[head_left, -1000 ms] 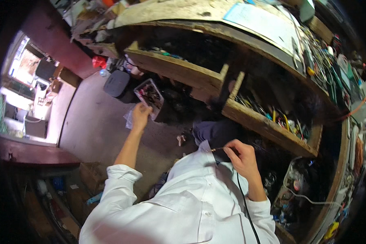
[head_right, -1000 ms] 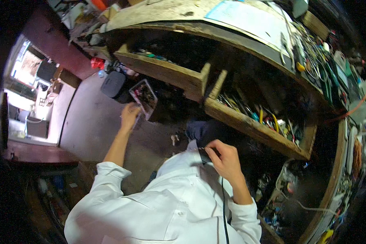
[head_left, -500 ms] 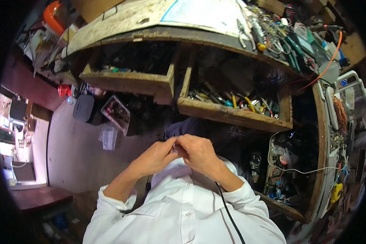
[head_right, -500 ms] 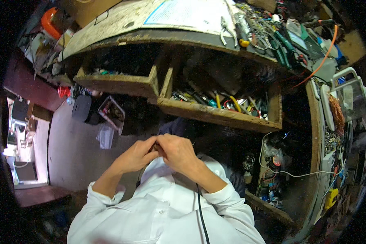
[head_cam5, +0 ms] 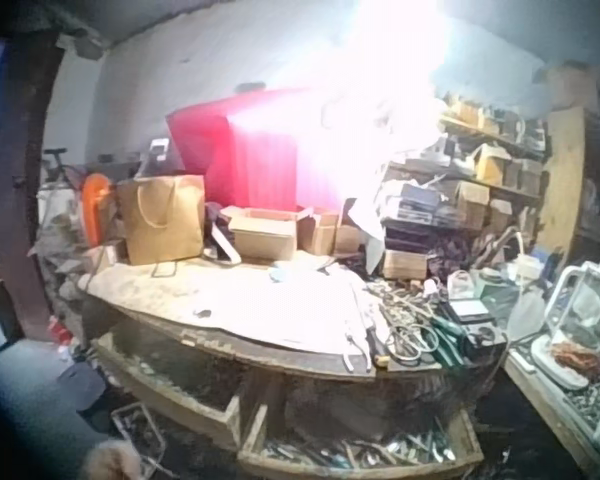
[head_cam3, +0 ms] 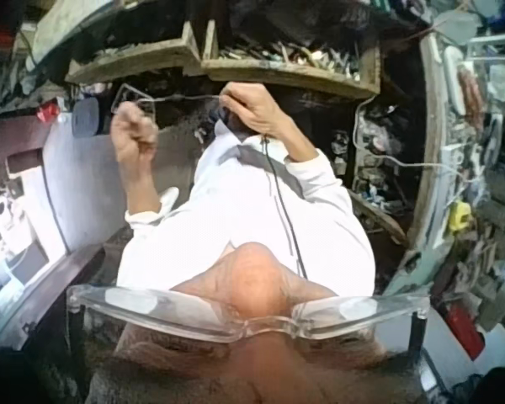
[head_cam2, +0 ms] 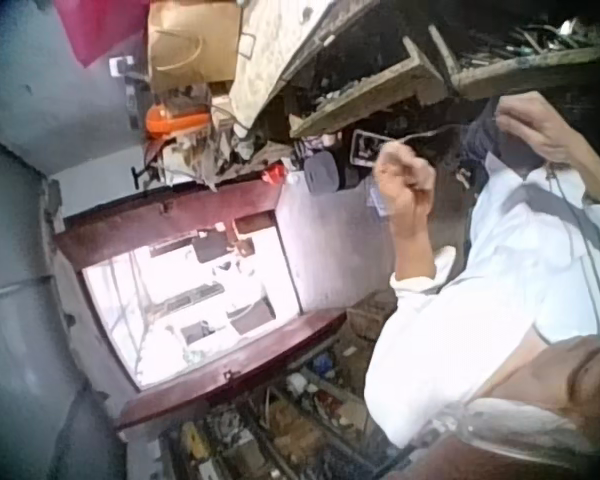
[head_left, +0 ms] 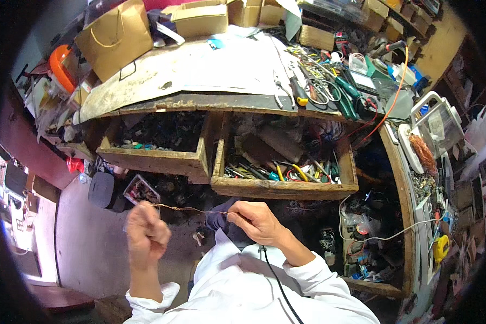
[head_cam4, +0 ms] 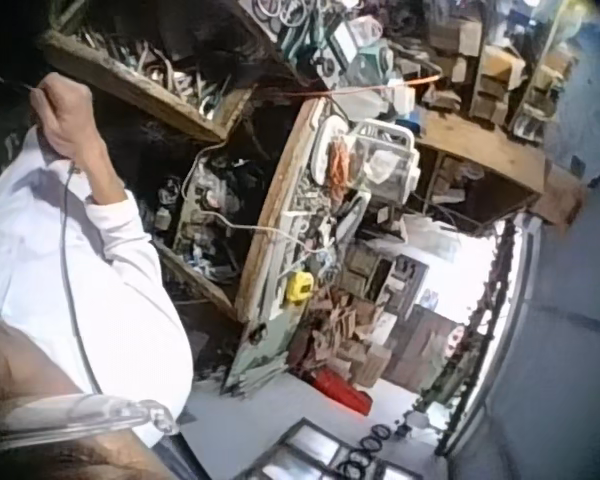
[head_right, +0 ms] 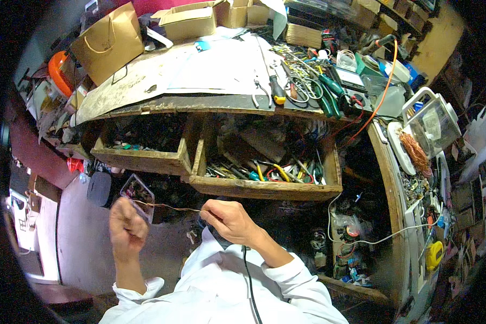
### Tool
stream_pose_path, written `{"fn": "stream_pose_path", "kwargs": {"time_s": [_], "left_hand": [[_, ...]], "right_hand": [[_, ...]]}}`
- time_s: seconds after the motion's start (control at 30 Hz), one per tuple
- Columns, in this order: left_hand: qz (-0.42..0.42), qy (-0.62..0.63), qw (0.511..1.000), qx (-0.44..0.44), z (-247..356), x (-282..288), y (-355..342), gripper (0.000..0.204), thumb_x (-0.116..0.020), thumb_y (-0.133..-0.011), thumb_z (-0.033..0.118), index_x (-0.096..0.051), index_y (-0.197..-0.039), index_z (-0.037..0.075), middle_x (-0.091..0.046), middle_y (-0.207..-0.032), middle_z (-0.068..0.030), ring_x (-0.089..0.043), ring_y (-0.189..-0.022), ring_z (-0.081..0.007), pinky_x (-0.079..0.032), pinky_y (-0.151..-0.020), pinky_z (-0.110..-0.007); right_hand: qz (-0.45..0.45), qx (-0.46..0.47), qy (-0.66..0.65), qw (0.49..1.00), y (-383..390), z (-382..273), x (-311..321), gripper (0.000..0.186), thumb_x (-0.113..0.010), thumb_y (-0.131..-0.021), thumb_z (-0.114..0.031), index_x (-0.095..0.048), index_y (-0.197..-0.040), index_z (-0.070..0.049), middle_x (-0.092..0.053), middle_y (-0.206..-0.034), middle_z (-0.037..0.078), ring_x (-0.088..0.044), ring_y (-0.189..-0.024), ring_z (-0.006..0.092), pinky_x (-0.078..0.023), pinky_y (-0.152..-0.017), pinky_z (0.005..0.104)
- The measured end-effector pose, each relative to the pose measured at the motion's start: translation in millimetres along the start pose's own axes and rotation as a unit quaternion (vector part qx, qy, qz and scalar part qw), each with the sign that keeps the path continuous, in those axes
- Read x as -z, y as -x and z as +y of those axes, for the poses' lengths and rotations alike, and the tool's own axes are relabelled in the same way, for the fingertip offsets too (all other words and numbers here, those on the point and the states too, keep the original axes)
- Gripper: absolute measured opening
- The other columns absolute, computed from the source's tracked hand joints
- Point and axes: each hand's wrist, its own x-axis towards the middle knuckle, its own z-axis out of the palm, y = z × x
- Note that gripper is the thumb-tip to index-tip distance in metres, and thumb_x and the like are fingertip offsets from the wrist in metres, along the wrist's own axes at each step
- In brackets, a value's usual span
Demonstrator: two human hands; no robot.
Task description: The person handles a copper wire coil and then searches through a drawer of small parts. They retrieve a small green electronic component and use pliers to strip or trim its leads. The person then uses a screwdriver to adjust the component.
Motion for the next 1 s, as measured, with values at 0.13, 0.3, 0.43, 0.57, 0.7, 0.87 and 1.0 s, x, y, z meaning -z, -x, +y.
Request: {"fn": "stream_pose_path", "kwargs": {"time_s": [0.13,0.3,0.43,0.57,0.7,0.87,1.0], "left_hand": [[-0.005,0.185,0.974,-0.132,34.9,13.3,-20.3,0.027,-0.04,-0.115,0.028,-0.046,-0.097,0.01,-0.022,-0.059,0.0054,-0.013,-0.045,-0.0058,-0.013,-0.039,-0.027],[0.083,0.017,0.981,-0.175,74.3,53.9,-51.2,0.027,-0.049,-0.112,0.028,-0.058,-0.101,0.005,-0.026,-0.064,0.0073,-0.02,-0.05,-0.0037,-0.016,-0.044,-0.023],[0.066,-0.461,0.881,0.085,63.0,58.2,-49.5,0.029,-0.058,-0.107,0.025,-0.063,-0.084,0.007,-0.044,-0.069,0.0095,-0.033,-0.057,0.0016,-0.022,-0.049,-0.018],[-0.085,-0.609,0.773,0.153,9.8,82.6,-48.4,0.026,-0.061,-0.103,0.017,-0.066,-0.086,-0.001,-0.057,-0.068,0.0015,-0.052,-0.061,-0.0067,-0.042,-0.055,-0.028],[-0.17,-0.732,0.639,0.163,-29.6,60.9,-44.1,0.021,-0.065,-0.099,0.018,-0.072,-0.098,-0.002,-0.07,-0.083,-0.0136,-0.067,-0.076,-0.0243,-0.053,-0.071,-0.036],[-0.133,-0.747,0.651,-0.026,4.1,3.2,-28.5,0.052,-0.079,-0.089,0.02,-0.064,-0.133,-0.001,-0.07,-0.12,-0.0213,-0.071,-0.105,-0.0319,-0.055,-0.091,-0.04],[-0.157,-0.536,0.82,-0.13,18.3,-62.2,-39.8,0.086,-0.091,-0.074,0.014,-0.05,-0.147,-0.006,-0.066,-0.135,-0.021,-0.063,-0.126,-0.0299,-0.047,-0.109,-0.038]], "right_hand": [[0.017,0.002,0.063,0.998,4.3,9.0,7.6,0.015,-0.065,-0.1,-0.013,-0.063,-0.094,0.0,-0.064,-0.08,0.017,-0.064,-0.071,0.0346,-0.05,-0.064,0.0405],[0.08,-0.035,0.023,0.996,23.7,16.2,31.7,0.015,-0.064,-0.1,-0.012,-0.067,-0.092,0.001,-0.067,-0.078,0.008,-0.064,-0.07,0.0192,-0.05,-0.064,0.0323],[0.185,-0.091,-0.176,0.963,35.8,-5.7,64.3,0.022,-0.062,-0.104,-0.016,-0.065,-0.087,-0.003,-0.059,-0.074,-0.002,-0.047,-0.061,0.0055,-0.036,-0.054,0.0232],[0.237,0.004,-0.294,0.926,32.0,-29.5,95.8,0.02,-0.063,-0.105,-0.017,-0.064,-0.093,-0.001,-0.053,-0.07,-0.004,-0.037,-0.054,0.0016,-0.026,-0.048,0.0199],[0.176,0.011,-0.318,0.932,20.9,-44.9,111.6,0.018,-0.062,-0.105,-0.015,-0.064,-0.096,0.0,-0.057,-0.074,-0.003,-0.037,-0.054,0.0008,-0.026,-0.048,0.0196],[0.127,-0.071,-0.183,0.972,1.2,-61.4,93.0,0.016,-0.062,-0.103,-0.012,-0.067,-0.092,-0.002,-0.063,-0.08,-0.002,-0.047,-0.065,0.0009,-0.036,-0.056,0.0186],[0.065,-0.088,-0.169,0.98,-6.1,-60.6,74.4,0.016,-0.064,-0.103,-0.012,-0.066,-0.093,0.0,-0.061,-0.08,-0.004,-0.049,-0.07,0.0019,-0.039,-0.061,0.0202]]}}
